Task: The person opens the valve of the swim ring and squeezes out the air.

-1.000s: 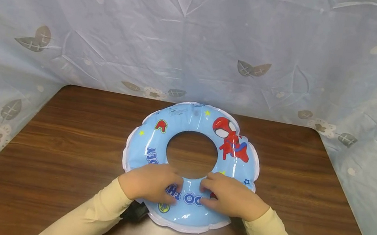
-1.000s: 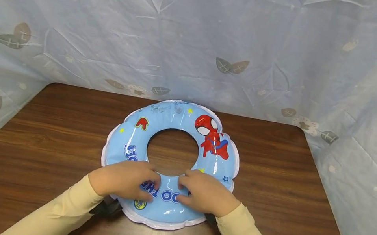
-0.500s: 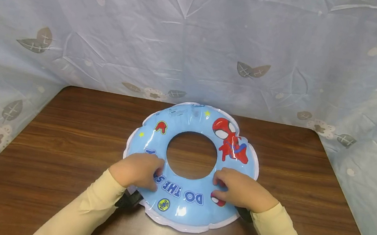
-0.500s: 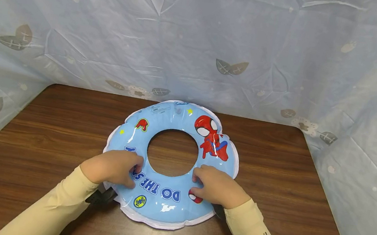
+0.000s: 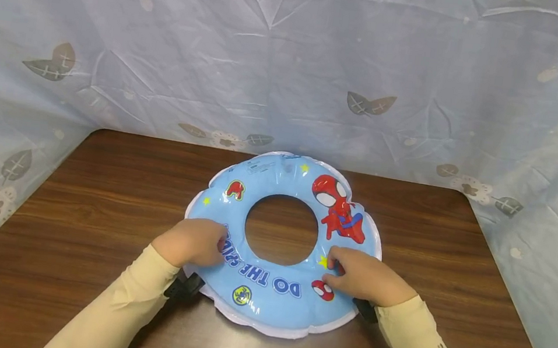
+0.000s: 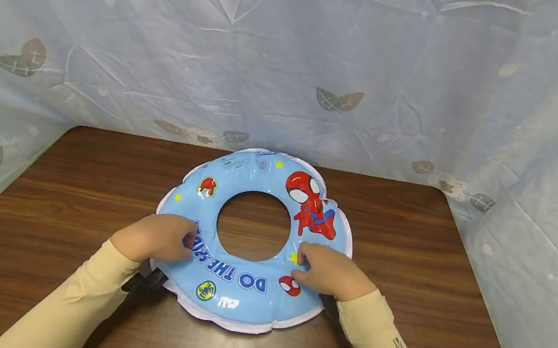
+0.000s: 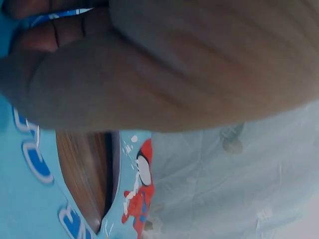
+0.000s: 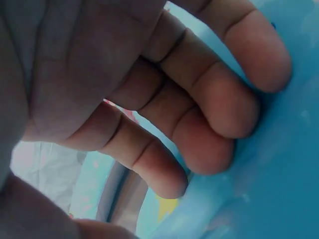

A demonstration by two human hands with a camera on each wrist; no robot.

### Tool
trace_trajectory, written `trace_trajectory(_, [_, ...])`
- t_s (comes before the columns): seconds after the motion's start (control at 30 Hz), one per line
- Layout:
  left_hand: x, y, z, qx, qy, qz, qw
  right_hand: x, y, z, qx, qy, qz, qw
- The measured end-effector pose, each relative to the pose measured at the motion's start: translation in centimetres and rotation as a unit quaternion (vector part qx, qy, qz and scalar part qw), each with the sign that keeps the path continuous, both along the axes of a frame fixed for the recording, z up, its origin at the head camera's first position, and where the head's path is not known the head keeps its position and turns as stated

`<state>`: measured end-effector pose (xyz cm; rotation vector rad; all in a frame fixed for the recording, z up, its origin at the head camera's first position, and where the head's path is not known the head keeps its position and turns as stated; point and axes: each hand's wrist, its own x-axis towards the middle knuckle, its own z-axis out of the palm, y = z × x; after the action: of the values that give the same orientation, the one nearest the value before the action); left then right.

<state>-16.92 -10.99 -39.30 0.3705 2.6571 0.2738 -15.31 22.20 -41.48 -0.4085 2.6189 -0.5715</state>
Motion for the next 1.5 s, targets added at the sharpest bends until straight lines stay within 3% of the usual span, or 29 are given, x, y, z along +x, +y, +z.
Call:
trace_trajectory(0.33, [-0.4, -0.7, -0.3, 0.002, -0.022, 0.001, 0.9998, -0.1, 0.8, 0.1, 0.019, 0.013, -0.021, 0.9995])
trace_trajectory(0.63, [1.5, 1.6, 0.2, -0.042, 0.046, -0.037, 0.9974, 0.8, -0.2, 0.8, 0.061, 0.030, -0.004, 0.9977])
trace_trajectory(0.77, [2.9, 3.1, 0.6, -0.028, 0.079, -0.095, 0.9920, 1.3, -1.2, 0.9, 0.077, 0.057, 0.023, 0.9952])
trace_trajectory(0.93, [3.6, 4.3, 0.1, 0.029, 0.093, -0.175, 0.9798, 2.1, -2.7, 0.6, 0.022, 0.084, 0.100, 0.9912])
trace_trajectory(1.1, [3.9, 4.9, -0.4, 0.068, 0.087, -0.262, 0.9586, 2.9, -4.2, -0.1, -0.033, 0.104, 0.204, 0.9728])
trace_trajectory(1.23, [4.1, 5.3, -0.6, 0.079, 0.074, -0.303, 0.9469, 3.3, -5.1, -0.6, -0.049, 0.118, 0.244, 0.9614])
trace_trajectory(1.33, [4.2, 5.3, -0.6, 0.085, 0.055, -0.288, 0.9523, 3.3, -5.1, -0.7, -0.057, 0.099, 0.232, 0.9660])
trace_trajectory(1.5, [4.0, 4.4, -0.3, 0.077, 0.027, -0.217, 0.9728, 2.8, -4.6, -0.6, -0.064, 0.044, 0.188, 0.9791])
